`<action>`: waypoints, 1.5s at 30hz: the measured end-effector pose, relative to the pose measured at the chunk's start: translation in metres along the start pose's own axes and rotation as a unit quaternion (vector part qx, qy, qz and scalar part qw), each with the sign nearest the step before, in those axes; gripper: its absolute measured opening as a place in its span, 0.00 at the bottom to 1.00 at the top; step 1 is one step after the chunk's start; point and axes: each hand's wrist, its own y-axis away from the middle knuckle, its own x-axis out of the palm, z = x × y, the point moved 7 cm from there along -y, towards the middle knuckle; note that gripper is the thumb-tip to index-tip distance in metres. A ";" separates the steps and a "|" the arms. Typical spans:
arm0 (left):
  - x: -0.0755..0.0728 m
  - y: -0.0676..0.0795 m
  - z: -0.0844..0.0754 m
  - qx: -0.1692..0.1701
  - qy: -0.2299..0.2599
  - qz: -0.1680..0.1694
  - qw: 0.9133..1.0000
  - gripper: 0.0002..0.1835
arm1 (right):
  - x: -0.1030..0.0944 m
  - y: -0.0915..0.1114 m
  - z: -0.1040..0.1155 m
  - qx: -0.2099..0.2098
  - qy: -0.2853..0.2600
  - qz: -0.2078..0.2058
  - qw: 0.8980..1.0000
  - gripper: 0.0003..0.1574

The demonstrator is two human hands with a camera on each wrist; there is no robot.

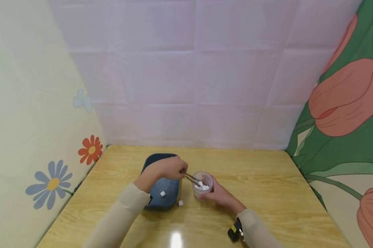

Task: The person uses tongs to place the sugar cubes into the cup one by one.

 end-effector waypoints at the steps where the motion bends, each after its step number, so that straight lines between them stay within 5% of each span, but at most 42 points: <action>1: 0.001 0.001 0.000 0.001 0.001 0.000 1.000 0.05 | 0.000 0.000 0.001 -0.003 -0.003 0.002 1.000 0.53; 6: -0.005 0.017 0.009 0.006 0.035 -0.016 0.999 0.07 | 0.003 0.000 0.004 -0.017 -0.017 0.007 1.000 0.53; 13: -0.014 0.062 0.048 -0.029 0.068 -0.042 0.996 0.08 | 0.002 0.001 0.003 0.013 0.010 -0.011 1.000 0.55; 21: -0.001 0.097 0.079 -0.066 0.052 -0.034 0.996 0.08 | -0.001 0.000 0.004 0.010 0.004 -0.006 1.000 0.54; 33: 0.034 0.104 0.093 -0.096 0.054 -0.004 0.994 0.10 | 0.000 0.002 0.002 0.032 0.007 -0.014 0.999 0.56; 45: 0.045 0.103 0.091 -0.099 0.064 0.009 0.993 0.09 | -0.001 0.001 0.002 0.020 0.003 -0.007 1.000 0.55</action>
